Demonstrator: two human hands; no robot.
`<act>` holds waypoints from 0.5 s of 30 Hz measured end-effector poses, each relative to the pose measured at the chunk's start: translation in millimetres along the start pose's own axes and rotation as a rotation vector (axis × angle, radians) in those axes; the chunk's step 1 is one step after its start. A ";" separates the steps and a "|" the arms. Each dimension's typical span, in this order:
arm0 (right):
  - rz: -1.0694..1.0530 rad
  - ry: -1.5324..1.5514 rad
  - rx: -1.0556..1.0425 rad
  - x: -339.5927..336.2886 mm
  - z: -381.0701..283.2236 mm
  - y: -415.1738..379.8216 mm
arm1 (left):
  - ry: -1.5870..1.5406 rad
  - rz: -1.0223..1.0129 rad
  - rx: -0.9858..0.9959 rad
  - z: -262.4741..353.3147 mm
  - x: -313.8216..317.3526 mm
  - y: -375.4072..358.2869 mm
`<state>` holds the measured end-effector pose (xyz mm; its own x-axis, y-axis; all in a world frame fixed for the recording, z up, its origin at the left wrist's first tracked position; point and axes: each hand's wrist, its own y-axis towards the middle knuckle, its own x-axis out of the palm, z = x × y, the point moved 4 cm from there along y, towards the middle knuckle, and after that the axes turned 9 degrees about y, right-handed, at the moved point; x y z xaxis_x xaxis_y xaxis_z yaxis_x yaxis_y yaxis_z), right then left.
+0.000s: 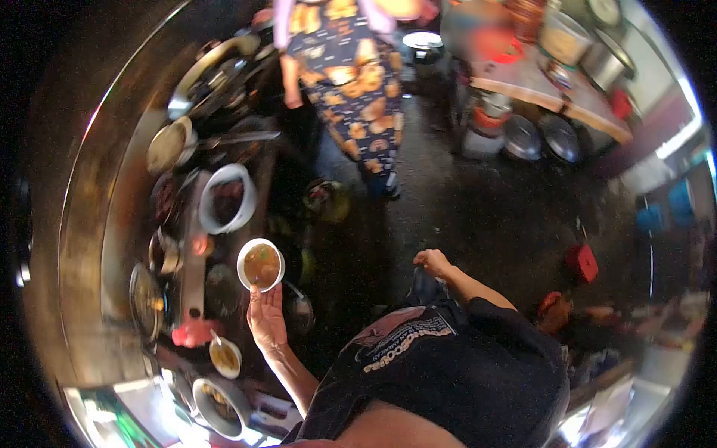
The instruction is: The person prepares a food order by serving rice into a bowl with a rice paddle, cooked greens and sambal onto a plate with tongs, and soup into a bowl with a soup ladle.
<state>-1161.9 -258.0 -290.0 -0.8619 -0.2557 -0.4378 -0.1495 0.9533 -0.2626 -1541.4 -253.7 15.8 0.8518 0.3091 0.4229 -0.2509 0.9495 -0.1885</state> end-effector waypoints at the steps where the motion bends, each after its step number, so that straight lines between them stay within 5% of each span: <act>1: 0.045 0.067 0.029 -6.5 10.8 -15.4 | 0.017 -0.049 -0.028 -9.5 17.4 2.0; 11: 0.349 0.092 0.095 -153.2 91.2 -80.2 | 0.087 -0.486 -0.208 -118.9 247.2 10.3; 15: 0.576 0.137 0.033 -240.2 72.6 -109.8 | 0.031 -0.734 -0.342 -172.1 338.1 5.4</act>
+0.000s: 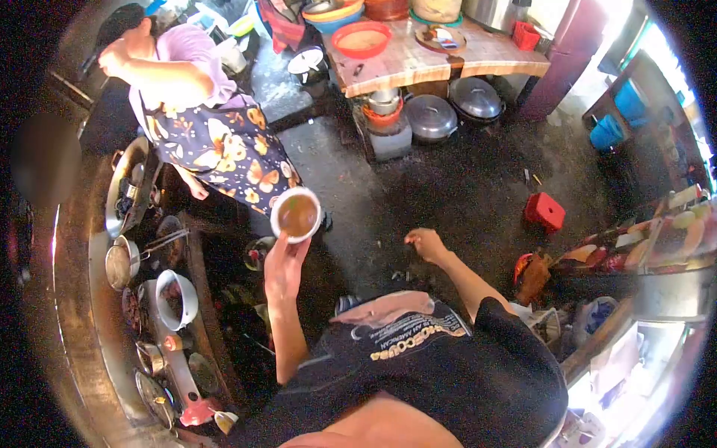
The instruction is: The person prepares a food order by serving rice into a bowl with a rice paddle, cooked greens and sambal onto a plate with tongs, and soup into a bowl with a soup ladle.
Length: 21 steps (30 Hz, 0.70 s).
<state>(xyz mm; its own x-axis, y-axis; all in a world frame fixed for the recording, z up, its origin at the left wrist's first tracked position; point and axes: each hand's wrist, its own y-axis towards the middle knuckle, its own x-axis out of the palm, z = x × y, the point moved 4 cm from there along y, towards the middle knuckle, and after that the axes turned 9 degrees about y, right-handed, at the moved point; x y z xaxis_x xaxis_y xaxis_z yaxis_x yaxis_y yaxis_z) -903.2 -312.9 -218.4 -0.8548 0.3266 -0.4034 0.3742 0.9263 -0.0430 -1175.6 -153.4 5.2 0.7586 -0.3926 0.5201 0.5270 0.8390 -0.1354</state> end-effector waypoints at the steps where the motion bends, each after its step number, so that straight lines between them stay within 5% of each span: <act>1: 0.021 -0.015 -0.008 -18.5 -7.4 9.8 | 0.008 0.010 -0.041 -8.4 17.1 16.4; 10: 0.373 0.170 -0.039 -191.2 -77.3 105.1 | 0.077 -0.221 -0.237 -76.2 142.2 190.1; 16: 0.354 0.339 -0.085 -277.2 -122.5 199.0 | 0.092 -0.316 -0.318 -111.1 216.0 295.0; 21: 0.290 0.050 -0.172 -323.1 -149.0 282.3 | 0.090 -0.398 -0.367 -138.4 270.7 382.3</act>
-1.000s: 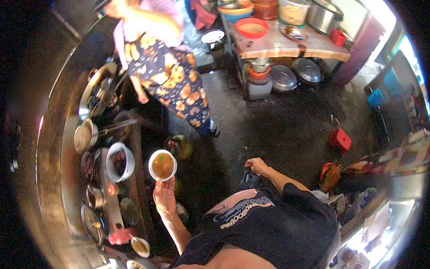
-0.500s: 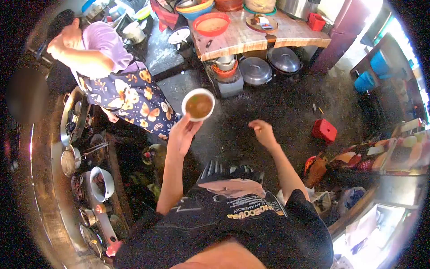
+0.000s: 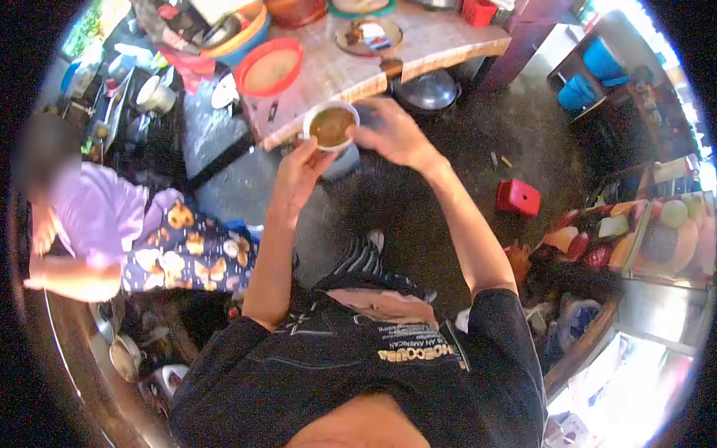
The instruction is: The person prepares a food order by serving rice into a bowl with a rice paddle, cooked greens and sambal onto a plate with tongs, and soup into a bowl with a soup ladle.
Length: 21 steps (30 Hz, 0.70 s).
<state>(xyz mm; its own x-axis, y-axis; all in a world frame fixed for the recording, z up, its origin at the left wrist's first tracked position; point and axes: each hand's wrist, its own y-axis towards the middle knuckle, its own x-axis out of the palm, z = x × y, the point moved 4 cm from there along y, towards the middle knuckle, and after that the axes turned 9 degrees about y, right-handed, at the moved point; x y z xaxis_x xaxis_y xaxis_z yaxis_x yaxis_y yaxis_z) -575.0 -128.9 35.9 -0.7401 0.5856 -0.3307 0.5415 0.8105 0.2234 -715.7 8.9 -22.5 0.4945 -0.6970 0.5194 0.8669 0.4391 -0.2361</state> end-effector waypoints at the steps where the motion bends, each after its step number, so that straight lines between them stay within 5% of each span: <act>1: -0.023 -0.138 -0.052 -6.4 -2.6 20.8 | 0.005 -0.021 0.003 4.9 4.5 26.1; 3: -0.063 -0.296 -0.240 -14.7 14.3 58.0 | 0.029 -0.040 0.019 6.4 11.0 79.1; 13: -0.204 -0.671 -0.001 -108.4 106.8 206.0 | 0.026 -0.074 -0.039 -23.6 70.8 269.3; 21: -0.217 -0.701 -0.015 -182.4 207.3 331.2 | 0.183 0.147 -0.016 -33.3 103.5 404.6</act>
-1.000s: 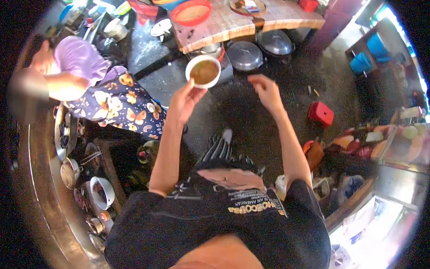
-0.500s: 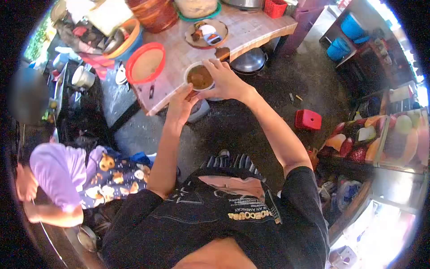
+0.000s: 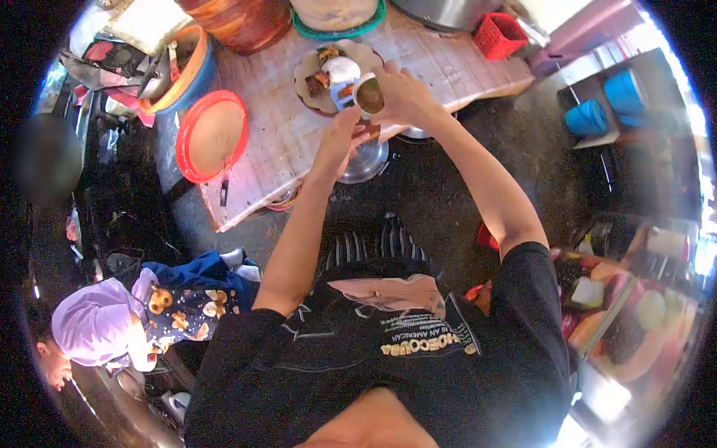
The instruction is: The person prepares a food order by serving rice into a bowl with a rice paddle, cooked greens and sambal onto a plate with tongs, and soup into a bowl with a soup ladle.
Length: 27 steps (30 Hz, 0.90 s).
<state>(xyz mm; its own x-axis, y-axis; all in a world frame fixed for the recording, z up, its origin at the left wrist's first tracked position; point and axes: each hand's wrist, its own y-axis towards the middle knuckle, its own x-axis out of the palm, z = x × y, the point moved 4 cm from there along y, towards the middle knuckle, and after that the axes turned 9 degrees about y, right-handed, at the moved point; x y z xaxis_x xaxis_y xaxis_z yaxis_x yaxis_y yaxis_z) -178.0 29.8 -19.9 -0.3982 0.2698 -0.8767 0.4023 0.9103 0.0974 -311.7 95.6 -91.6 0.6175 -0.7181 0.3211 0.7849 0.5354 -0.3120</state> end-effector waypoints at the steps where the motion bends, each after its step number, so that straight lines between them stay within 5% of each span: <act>1: -0.002 -0.001 -0.001 6.3 19.8 15.5 | 0.030 0.021 -0.027 1.2 -1.9 7.9; 4: -0.043 -0.006 0.026 15.6 58.3 56.6 | 0.168 0.190 -0.023 -15.6 -45.1 18.0; 11: -0.126 -0.023 0.113 63.9 131.1 140.1 | 1.243 0.876 0.233 -81.0 -161.5 33.8; 15: -0.160 0.024 0.148 79.5 144.8 160.8 | 1.567 0.959 0.247 -81.6 -147.7 47.0; 19: -0.164 0.030 0.144 86.5 137.7 163.0 | 1.668 0.961 0.058 -86.3 -142.7 55.0; 27: -0.154 -0.035 0.098 82.4 142.8 153.4 | 1.759 1.022 0.210 -89.0 -141.9 57.1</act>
<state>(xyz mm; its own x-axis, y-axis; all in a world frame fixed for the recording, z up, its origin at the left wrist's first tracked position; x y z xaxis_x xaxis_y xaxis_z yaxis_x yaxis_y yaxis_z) -31.4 146.8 -144.5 -0.4331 0.1175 -0.8937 0.4183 0.9044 -0.0838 -359.1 188.5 -234.5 0.1415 0.3167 -0.9379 0.3293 0.8784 0.3463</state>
